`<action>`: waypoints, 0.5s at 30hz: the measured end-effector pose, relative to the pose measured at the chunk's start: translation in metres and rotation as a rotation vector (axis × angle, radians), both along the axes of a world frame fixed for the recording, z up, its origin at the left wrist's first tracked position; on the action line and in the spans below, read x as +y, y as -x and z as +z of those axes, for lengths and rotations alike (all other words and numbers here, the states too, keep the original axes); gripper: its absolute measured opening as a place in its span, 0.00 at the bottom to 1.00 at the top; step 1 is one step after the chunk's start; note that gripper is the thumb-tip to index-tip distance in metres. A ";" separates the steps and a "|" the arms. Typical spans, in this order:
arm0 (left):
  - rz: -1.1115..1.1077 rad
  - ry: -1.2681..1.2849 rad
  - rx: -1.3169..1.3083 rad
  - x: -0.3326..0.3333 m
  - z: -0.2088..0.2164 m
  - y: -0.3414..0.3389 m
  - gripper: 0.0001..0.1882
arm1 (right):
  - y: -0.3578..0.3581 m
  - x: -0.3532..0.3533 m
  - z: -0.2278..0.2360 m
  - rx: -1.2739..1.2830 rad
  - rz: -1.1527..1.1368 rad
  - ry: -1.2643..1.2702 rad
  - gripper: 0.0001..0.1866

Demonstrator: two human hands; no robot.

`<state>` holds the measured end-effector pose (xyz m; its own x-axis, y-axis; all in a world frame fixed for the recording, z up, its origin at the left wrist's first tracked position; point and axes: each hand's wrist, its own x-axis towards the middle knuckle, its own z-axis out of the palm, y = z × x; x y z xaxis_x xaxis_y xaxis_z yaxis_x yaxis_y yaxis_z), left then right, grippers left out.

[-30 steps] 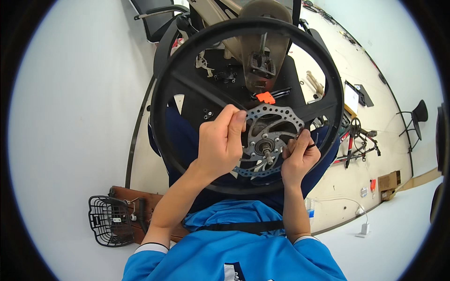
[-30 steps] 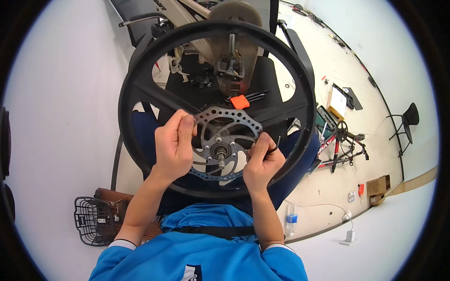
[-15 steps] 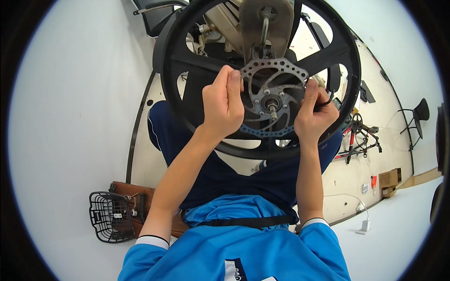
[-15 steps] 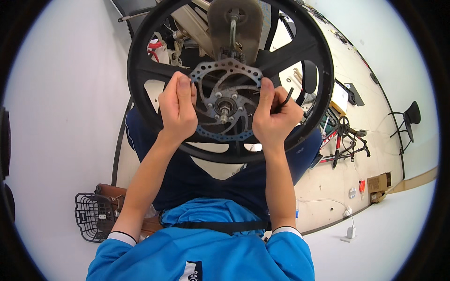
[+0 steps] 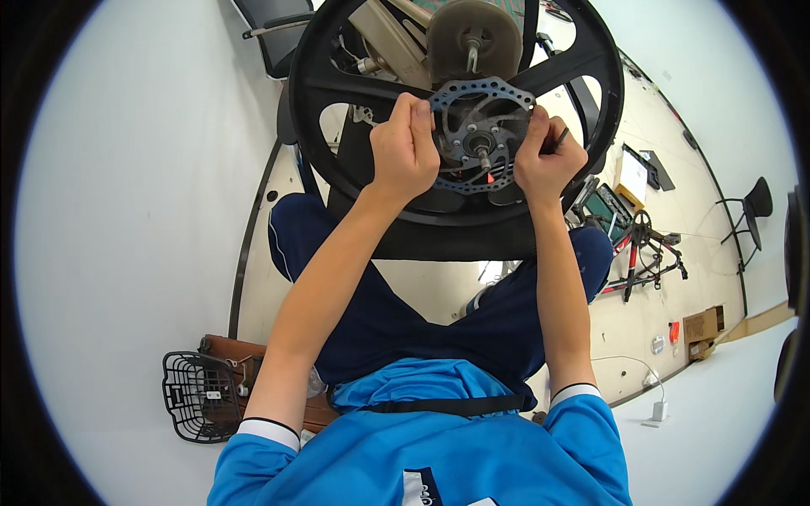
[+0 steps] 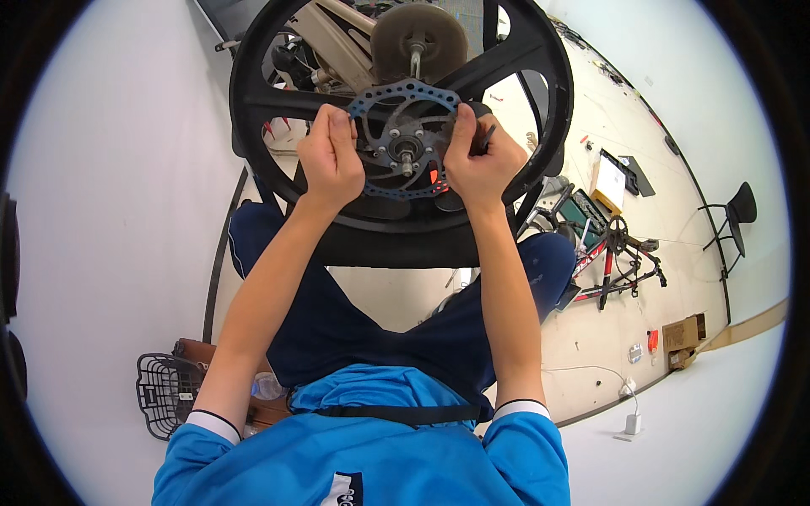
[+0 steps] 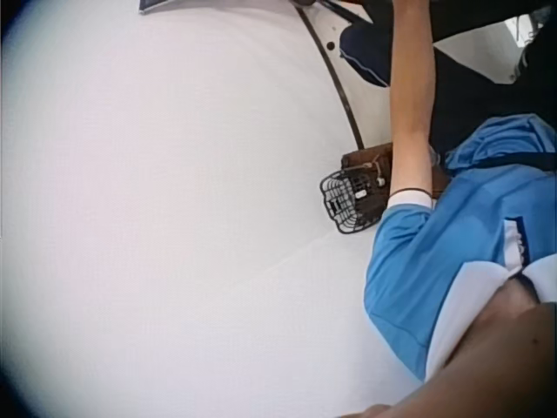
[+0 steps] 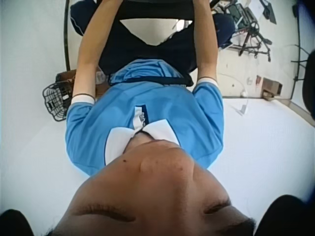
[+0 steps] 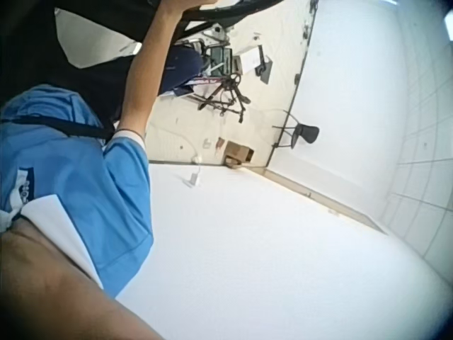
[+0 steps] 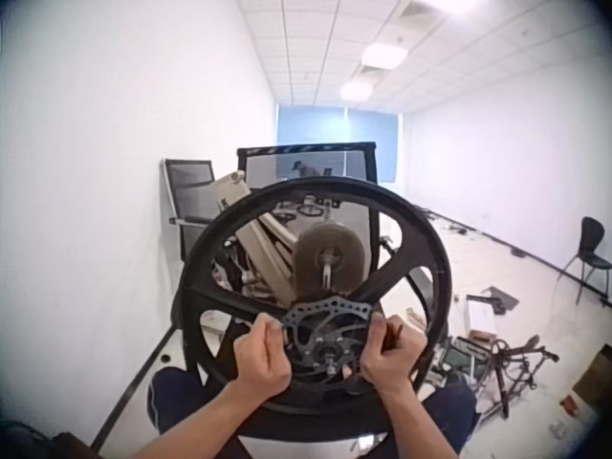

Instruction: The person sits on the floor and assembles a bicycle wheel by attaching a brake disc to the hub. They insert and tighten multiple small screws into the disc using their fingers.

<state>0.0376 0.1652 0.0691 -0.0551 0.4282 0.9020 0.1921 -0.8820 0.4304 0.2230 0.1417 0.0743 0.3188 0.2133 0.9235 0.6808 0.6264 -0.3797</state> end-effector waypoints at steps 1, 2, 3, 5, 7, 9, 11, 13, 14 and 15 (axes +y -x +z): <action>0.013 -0.025 -0.002 0.000 -0.002 -0.001 0.16 | 0.000 0.001 -0.002 -0.013 -0.024 -0.015 0.22; 0.027 -0.050 -0.003 0.000 -0.004 -0.002 0.16 | 0.001 0.001 -0.002 -0.026 -0.048 -0.030 0.22; 0.001 -0.037 -0.004 0.001 -0.005 -0.002 0.15 | 0.000 0.000 -0.002 -0.043 -0.045 -0.012 0.20; 0.008 -0.018 0.021 -0.001 -0.017 0.004 0.13 | 0.001 -0.004 -0.007 -0.069 -0.039 -0.006 0.20; 0.010 -0.021 0.023 -0.005 -0.017 0.005 0.12 | 0.002 -0.008 -0.007 -0.109 -0.060 -0.046 0.18; 0.014 -0.002 0.004 -0.018 -0.018 0.005 0.12 | 0.008 -0.022 -0.008 -0.062 -0.025 -0.012 0.18; 0.039 0.022 0.015 -0.026 -0.017 0.007 0.11 | 0.013 -0.032 -0.005 -0.012 0.035 0.038 0.18; 0.044 -0.007 0.013 -0.026 -0.026 0.011 0.11 | 0.013 -0.032 -0.013 -0.057 0.031 0.041 0.18; 0.045 -0.022 0.011 -0.025 -0.032 0.013 0.11 | 0.013 -0.031 -0.019 -0.080 0.028 0.043 0.18; 0.027 -0.008 0.021 -0.026 -0.035 0.016 0.11 | 0.016 -0.030 -0.021 -0.060 0.052 0.049 0.18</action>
<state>0.0218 0.1391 0.0343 -0.0480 0.4194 0.9065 0.2247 -0.8798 0.4189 0.2070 0.1114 0.0530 0.2505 0.2731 0.9288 0.6703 0.6434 -0.3699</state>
